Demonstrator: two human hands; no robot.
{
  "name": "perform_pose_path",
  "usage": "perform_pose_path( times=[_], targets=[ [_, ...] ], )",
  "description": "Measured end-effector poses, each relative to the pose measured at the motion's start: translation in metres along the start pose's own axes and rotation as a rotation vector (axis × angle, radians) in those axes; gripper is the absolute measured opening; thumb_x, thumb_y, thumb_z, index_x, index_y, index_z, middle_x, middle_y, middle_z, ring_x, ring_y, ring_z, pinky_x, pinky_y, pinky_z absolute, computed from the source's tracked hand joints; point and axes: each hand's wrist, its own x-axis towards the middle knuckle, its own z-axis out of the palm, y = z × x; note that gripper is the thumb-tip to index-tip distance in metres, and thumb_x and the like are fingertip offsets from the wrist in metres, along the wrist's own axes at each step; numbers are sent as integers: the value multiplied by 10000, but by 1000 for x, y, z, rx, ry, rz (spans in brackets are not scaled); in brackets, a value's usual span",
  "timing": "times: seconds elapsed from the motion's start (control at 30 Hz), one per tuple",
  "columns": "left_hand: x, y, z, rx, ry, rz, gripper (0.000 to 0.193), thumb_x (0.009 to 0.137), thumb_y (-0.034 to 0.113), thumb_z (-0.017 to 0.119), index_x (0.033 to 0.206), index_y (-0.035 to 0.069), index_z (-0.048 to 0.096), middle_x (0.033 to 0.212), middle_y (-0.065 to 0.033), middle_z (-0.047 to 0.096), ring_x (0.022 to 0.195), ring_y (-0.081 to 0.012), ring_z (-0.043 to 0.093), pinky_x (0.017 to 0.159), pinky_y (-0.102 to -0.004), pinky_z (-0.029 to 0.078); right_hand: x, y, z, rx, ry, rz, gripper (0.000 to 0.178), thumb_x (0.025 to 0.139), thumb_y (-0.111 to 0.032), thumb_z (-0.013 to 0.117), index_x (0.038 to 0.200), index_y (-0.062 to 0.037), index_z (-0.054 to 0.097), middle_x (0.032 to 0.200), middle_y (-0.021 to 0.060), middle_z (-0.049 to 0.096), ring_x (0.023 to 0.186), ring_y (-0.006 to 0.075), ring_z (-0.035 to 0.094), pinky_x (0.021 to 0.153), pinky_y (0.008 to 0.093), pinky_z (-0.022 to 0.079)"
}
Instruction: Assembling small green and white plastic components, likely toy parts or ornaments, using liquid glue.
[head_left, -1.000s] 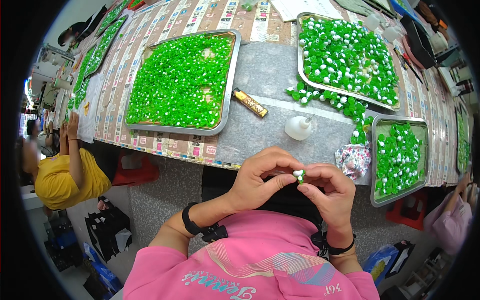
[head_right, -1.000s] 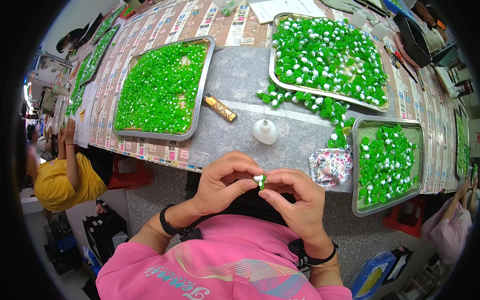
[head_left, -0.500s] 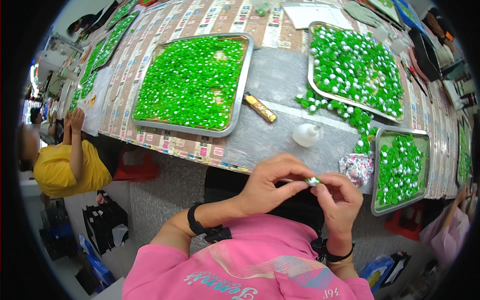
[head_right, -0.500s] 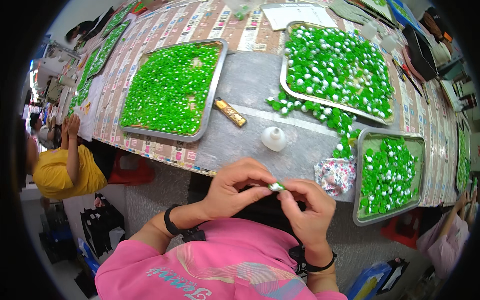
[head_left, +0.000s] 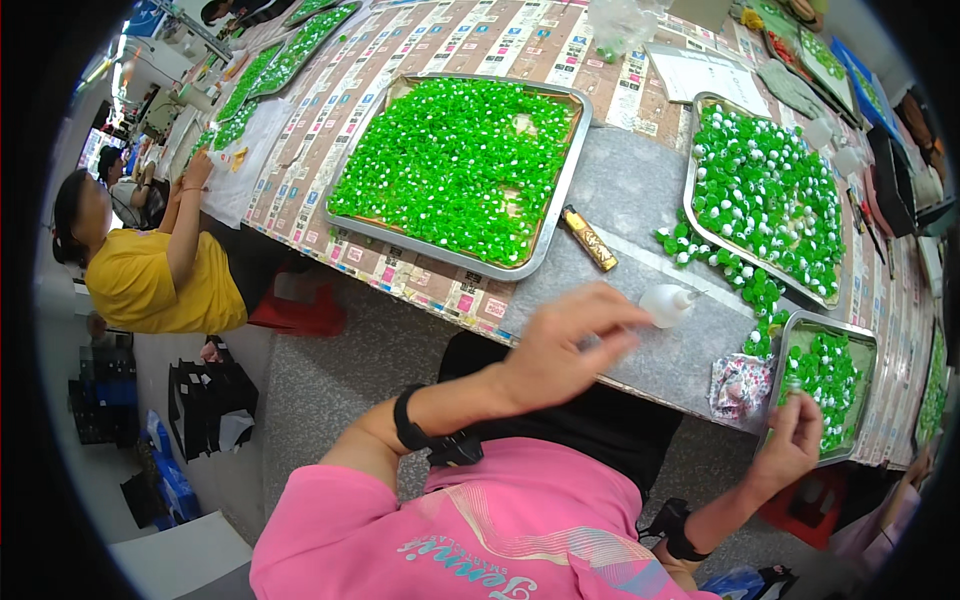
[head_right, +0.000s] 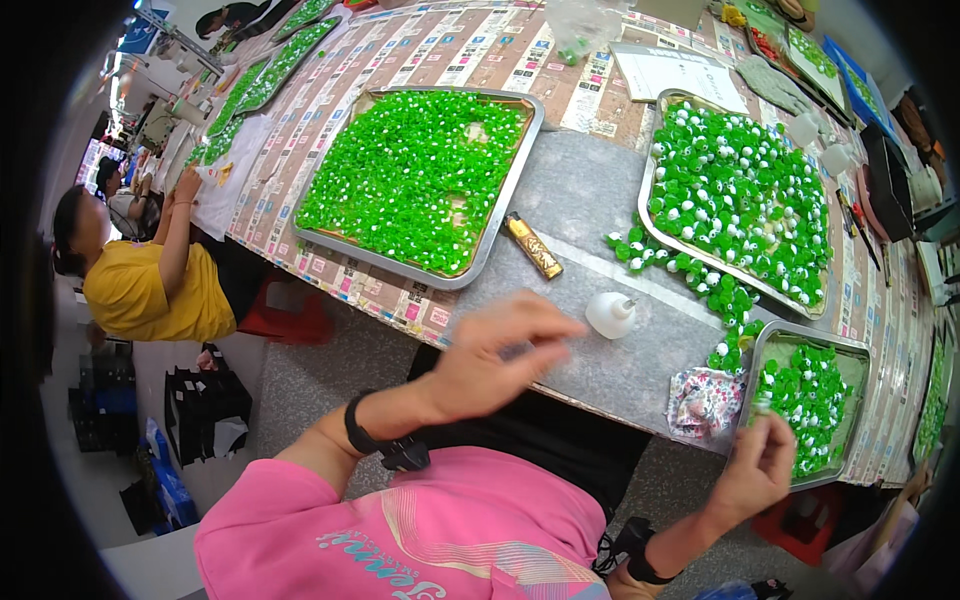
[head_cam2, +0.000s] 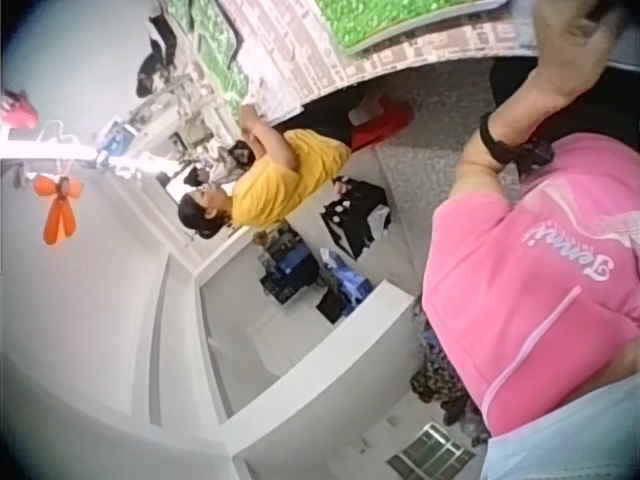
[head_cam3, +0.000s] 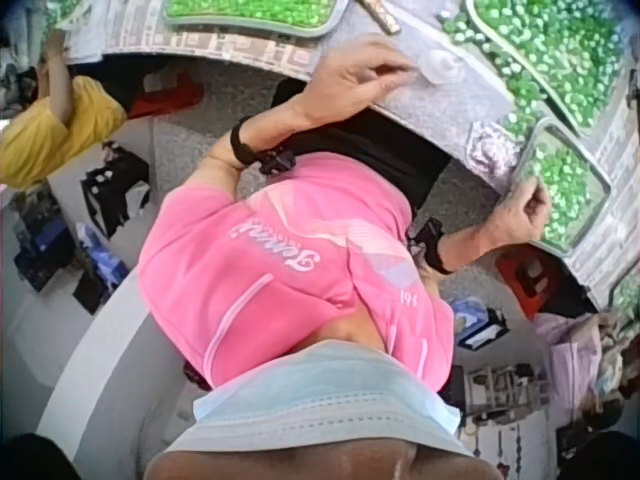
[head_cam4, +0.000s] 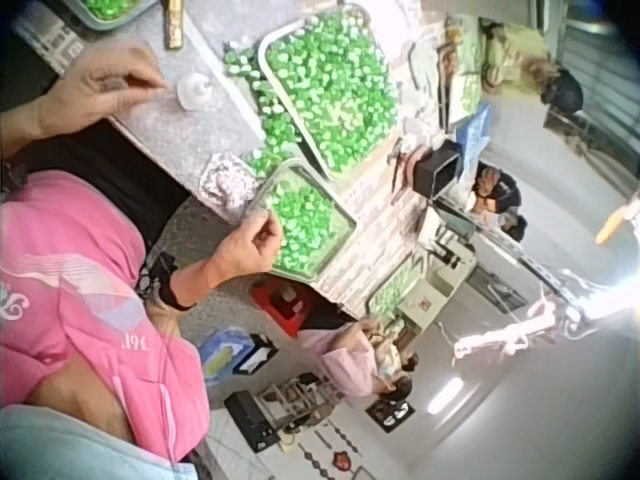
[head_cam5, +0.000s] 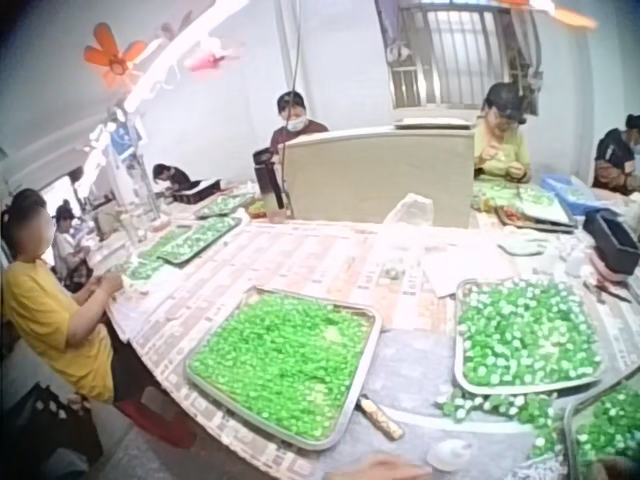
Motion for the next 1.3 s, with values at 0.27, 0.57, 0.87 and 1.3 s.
perform_pose_path(
  times=[0.27, 0.57, 0.87, 1.3],
  targets=[
    [22, -34, -90, 824, 278, 58, 188, 709, 33, 683, 894, 51, 661, 875, -99, 589, 890, -292, 527, 787, -389, 430, 32, 24, -44, -511, 230, -88, 185, 880, -138, 607, 1001, -5, 647, 875, 41, 645, 775, 97, 566, 678, 253, 454],
    [30, -40, -99, 837, 66, 19, 105, 714, 66, 683, 804, 50, 631, 820, -80, 578, 850, -293, 522, 759, -386, 427, 6, -15, 14, -243, -11, -283, 170, 845, -14, 600, 1010, -15, 641, 982, 57, 619, 821, 130, 561, 724, 269, 457],
    [27, -36, -96, 734, 208, 88, 140, 810, 28, 616, 948, 6, 622, 952, -125, 638, 888, -265, 605, 792, -335, 460, -19, -64, 99, -115, -404, -537, 392, 720, -23, 707, 1096, -46, 602, 1018, 142, 610, 902, 283, 582, 762, 345, 473],
    [0, -6, -23, -638, -57, -444, 144, 914, 81, 558, 1022, -9, 594, 972, -92, 635, 854, -144, 628, 775, -267, 517, -36, -50, 107, 295, -654, -203, 429, 779, -50, 674, 1175, 15, 526, 971, 119, 565, 852, 210, 559, 756, 304, 443]
  ],
)
